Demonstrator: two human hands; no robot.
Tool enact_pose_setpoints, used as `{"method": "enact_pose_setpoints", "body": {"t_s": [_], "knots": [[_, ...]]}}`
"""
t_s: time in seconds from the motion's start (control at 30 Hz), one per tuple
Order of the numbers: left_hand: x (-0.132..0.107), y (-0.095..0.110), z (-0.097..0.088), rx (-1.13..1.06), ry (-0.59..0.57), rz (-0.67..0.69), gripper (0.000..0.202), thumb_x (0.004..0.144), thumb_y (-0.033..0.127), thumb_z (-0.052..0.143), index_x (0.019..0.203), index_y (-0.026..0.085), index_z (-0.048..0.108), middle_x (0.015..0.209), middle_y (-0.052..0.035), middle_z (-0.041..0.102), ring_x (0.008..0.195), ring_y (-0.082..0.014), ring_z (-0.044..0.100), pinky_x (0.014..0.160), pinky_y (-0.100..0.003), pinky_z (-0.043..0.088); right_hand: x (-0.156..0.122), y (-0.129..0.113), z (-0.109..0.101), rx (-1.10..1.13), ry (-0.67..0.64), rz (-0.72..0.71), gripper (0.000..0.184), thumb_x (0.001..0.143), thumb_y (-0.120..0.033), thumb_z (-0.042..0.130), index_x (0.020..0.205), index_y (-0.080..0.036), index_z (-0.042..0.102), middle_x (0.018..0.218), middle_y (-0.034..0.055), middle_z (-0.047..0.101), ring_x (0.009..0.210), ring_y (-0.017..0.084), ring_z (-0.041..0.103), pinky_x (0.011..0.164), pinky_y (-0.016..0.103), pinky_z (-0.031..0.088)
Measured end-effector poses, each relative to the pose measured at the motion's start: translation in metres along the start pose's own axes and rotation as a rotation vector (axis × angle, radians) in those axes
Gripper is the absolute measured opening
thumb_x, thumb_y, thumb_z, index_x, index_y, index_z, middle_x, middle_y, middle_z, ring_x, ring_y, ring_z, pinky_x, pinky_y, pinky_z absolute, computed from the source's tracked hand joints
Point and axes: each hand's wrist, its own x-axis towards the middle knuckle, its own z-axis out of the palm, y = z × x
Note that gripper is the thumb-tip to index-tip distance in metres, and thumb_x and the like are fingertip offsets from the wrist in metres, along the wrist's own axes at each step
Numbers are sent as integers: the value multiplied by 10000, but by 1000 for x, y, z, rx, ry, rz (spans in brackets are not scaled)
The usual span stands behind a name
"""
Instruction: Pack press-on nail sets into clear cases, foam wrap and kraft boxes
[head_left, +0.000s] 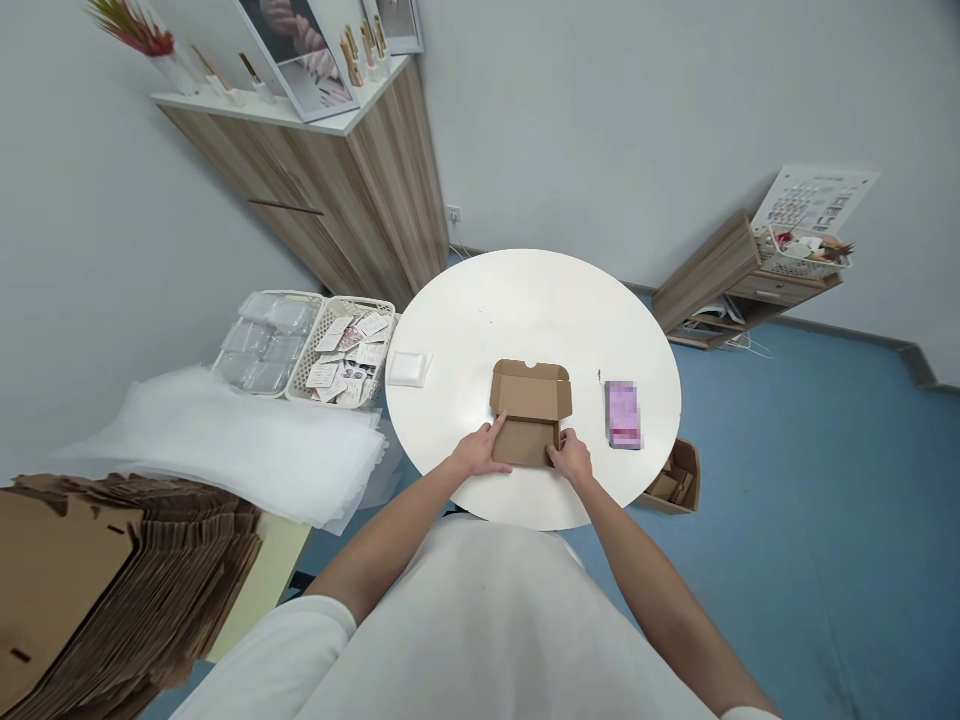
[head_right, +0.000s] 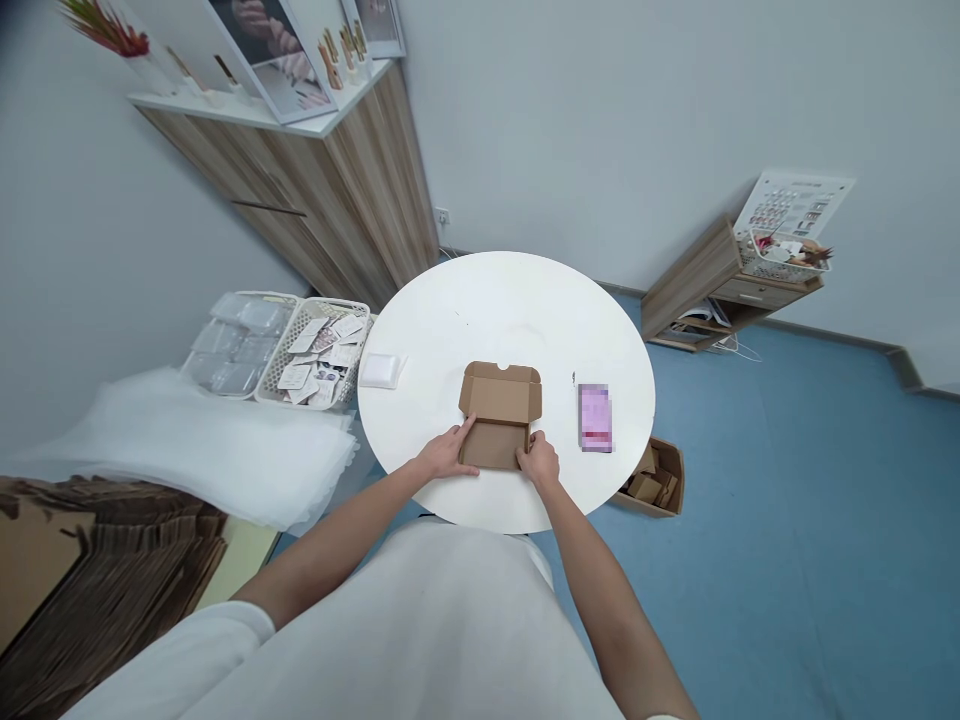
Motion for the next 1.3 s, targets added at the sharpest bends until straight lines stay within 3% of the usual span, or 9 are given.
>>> {"method": "enact_pose_setpoints", "body": {"t_s": [0.23,0.4,0.5,0.7,0.87,0.97,1.03,1.17,1.3], "knots": [[-13,-4,2,-179,100,16,994,609,647,525,1345,282,-32,1208,-111,410,1023,-288,481,752,-346,395,-7,-2,-8,77,-15,47,435,701,-505,458,1026,-218,429,808,28,602,727,183,569,582,274,384],[-22,-5,18,-647,198,-108,864,718,582,459,1352,209,5,1281,-142,359,1011,-219,492,818,-331,390,-18,9,-5,328,-9,45,463,747,-569,335,1015,-216,468,889,38,593,764,167,560,621,277,406],[-16,-3,22,-845,190,-157,689,775,542,398,1315,156,212,1235,-147,418,1028,-206,483,854,-321,380,-19,11,-2,453,-11,36,451,764,-568,284,962,-226,501,930,35,591,799,169,551,628,280,421],[6,1,19,-951,228,9,499,795,493,405,1178,174,427,1185,-92,491,1016,-189,495,873,-317,385,-12,8,-5,526,55,43,462,769,-541,288,986,-207,522,953,51,596,837,187,547,684,303,427],[4,-2,27,-936,262,-120,542,788,483,431,1224,165,381,1244,-120,435,1079,-209,462,896,-327,367,-22,5,-9,455,271,-69,485,783,-494,313,1088,-152,473,1097,118,520,1025,223,459,855,364,350],[-5,-15,24,-896,313,-125,539,791,478,431,1233,175,366,1262,-122,411,1093,-209,452,876,-317,389,-34,-19,-10,348,541,-239,463,790,-435,356,1155,-154,405,1194,130,426,1146,242,334,943,432,241],[-11,-33,15,-822,433,-133,506,799,462,423,1216,182,376,1252,-118,408,1110,-210,435,872,-323,397,-41,-49,-9,335,554,-399,421,795,-398,376,1154,-179,400,1221,114,394,1157,233,318,947,435,243],[-20,-88,-16,-599,775,-275,433,817,405,401,1174,160,397,1212,-125,423,1162,-217,372,959,-370,321,-40,-126,8,378,184,-682,333,794,-355,411,1093,-217,453,1127,75,484,1093,200,401,920,389,316],[-18,-140,-48,-503,798,-353,485,800,377,429,1219,146,349,1293,-135,350,1241,-236,259,1025,-391,218,-15,-187,44,531,-163,-490,381,753,-403,462,1094,-234,470,1158,64,489,1013,190,477,829,356,411]]}}
